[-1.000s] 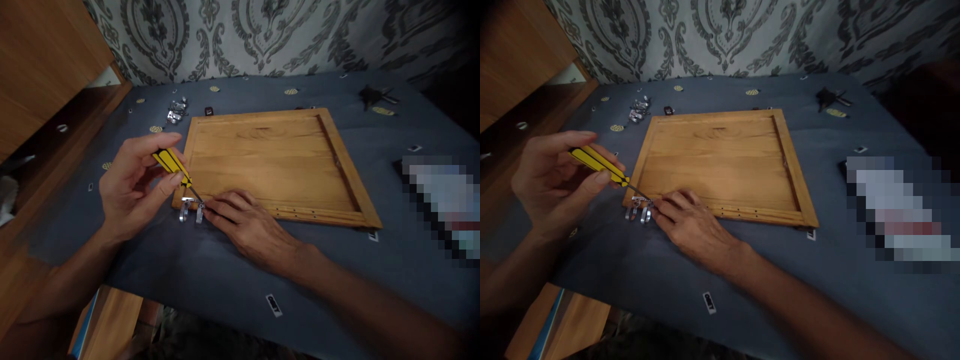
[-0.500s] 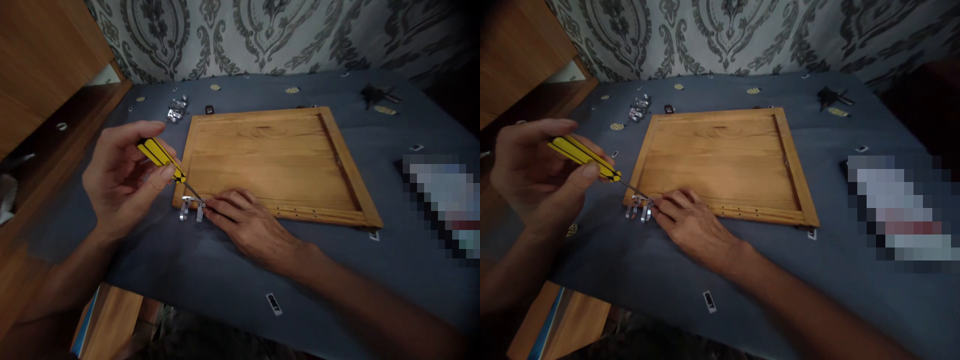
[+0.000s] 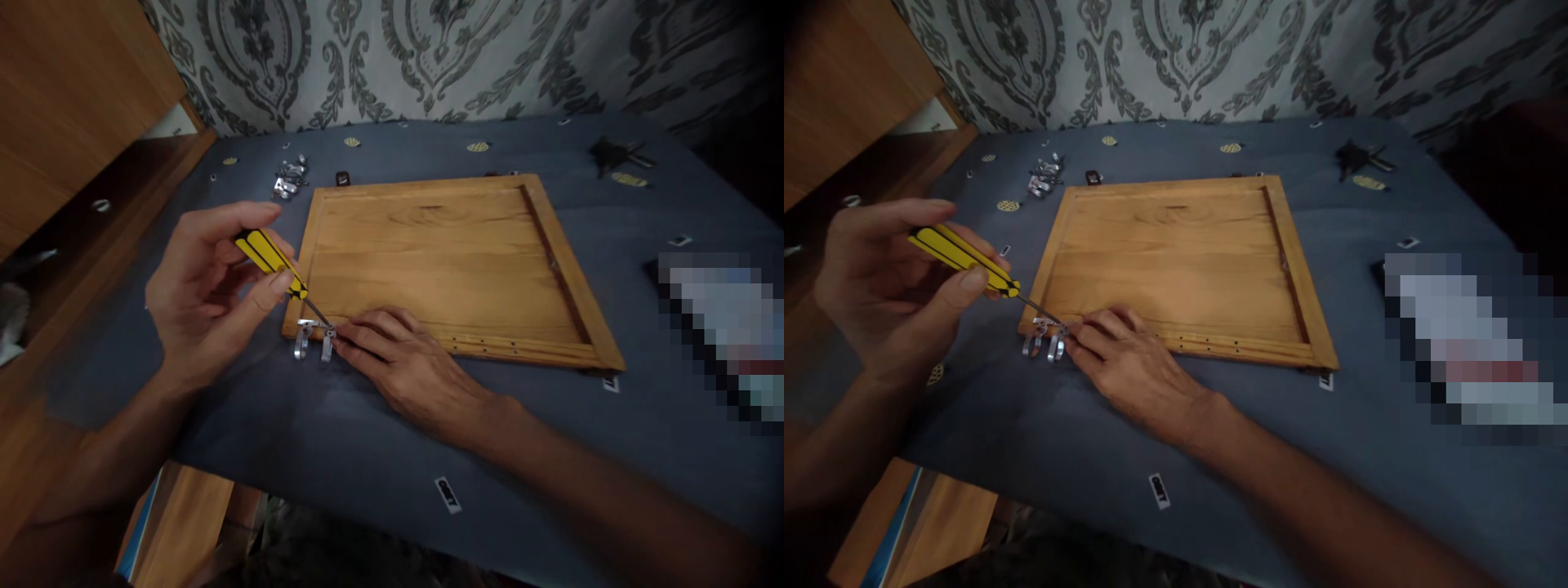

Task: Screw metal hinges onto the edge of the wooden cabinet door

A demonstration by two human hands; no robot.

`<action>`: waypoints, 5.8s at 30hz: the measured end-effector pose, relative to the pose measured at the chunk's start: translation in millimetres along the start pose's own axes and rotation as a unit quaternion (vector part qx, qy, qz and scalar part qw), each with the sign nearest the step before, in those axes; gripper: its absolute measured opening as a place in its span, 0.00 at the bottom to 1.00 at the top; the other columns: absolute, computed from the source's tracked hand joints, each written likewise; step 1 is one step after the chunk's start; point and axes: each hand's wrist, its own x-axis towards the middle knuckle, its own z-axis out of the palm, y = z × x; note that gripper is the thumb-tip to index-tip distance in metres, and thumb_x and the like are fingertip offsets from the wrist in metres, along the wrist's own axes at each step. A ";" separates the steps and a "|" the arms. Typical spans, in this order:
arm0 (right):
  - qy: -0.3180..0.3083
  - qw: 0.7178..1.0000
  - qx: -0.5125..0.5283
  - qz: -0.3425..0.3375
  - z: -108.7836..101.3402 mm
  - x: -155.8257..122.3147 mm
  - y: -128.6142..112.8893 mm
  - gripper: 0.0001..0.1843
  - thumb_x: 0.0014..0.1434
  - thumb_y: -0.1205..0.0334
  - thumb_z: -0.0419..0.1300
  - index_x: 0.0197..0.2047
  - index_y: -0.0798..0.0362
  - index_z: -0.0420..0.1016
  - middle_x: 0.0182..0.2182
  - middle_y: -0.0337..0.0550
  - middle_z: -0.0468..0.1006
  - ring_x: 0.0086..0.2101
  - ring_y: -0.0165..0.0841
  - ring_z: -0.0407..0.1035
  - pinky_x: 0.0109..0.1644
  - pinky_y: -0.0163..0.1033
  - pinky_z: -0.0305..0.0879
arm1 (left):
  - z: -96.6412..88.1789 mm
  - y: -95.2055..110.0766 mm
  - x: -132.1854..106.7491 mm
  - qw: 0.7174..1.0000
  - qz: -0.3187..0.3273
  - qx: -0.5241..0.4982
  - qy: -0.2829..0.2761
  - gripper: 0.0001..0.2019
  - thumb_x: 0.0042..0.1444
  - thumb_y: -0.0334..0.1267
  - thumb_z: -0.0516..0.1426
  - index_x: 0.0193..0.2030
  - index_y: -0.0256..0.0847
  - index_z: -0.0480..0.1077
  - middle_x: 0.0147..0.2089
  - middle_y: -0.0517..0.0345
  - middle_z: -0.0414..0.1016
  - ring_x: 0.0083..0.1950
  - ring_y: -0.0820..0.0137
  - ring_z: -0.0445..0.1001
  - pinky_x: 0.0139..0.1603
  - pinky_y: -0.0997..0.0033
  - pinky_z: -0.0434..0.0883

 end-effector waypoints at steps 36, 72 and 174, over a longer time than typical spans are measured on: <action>-0.009 1.000 0.024 0.005 -2.2 0.8 -0.8 0.16 0.69 0.72 0.53 0.55 0.58 0.76 0.53 0.55 0.80 0.53 0.43 0.70 0.56 0.54 0.68 | 4.3 1.8 -1.8 1.000 -0.008 0.020 -0.007 0.28 0.54 0.25 0.67 0.61 0.47 0.73 0.45 0.54 0.78 0.42 0.69 0.81 0.37 0.74 0.82; 0.003 1.000 0.003 -0.002 -1.0 0.8 -0.2 0.15 0.69 0.71 0.54 0.55 0.58 0.76 0.52 0.52 0.80 0.52 0.41 0.70 0.56 0.51 0.68 | 5.7 4.5 -3.6 0.999 -0.018 0.040 -0.003 0.26 0.57 0.28 0.66 0.61 0.53 0.71 0.49 0.59 0.77 0.43 0.70 0.79 0.38 0.72 0.83; 0.008 1.000 0.002 -0.009 0.0 0.9 0.1 0.15 0.69 0.71 0.53 0.54 0.63 0.76 0.52 0.53 0.80 0.52 0.43 0.69 0.57 0.50 0.67 | 1.7 2.1 -3.5 0.996 0.044 0.075 0.009 0.34 0.48 0.30 0.72 0.61 0.54 0.72 0.51 0.58 0.77 0.40 0.72 0.79 0.33 0.77 0.83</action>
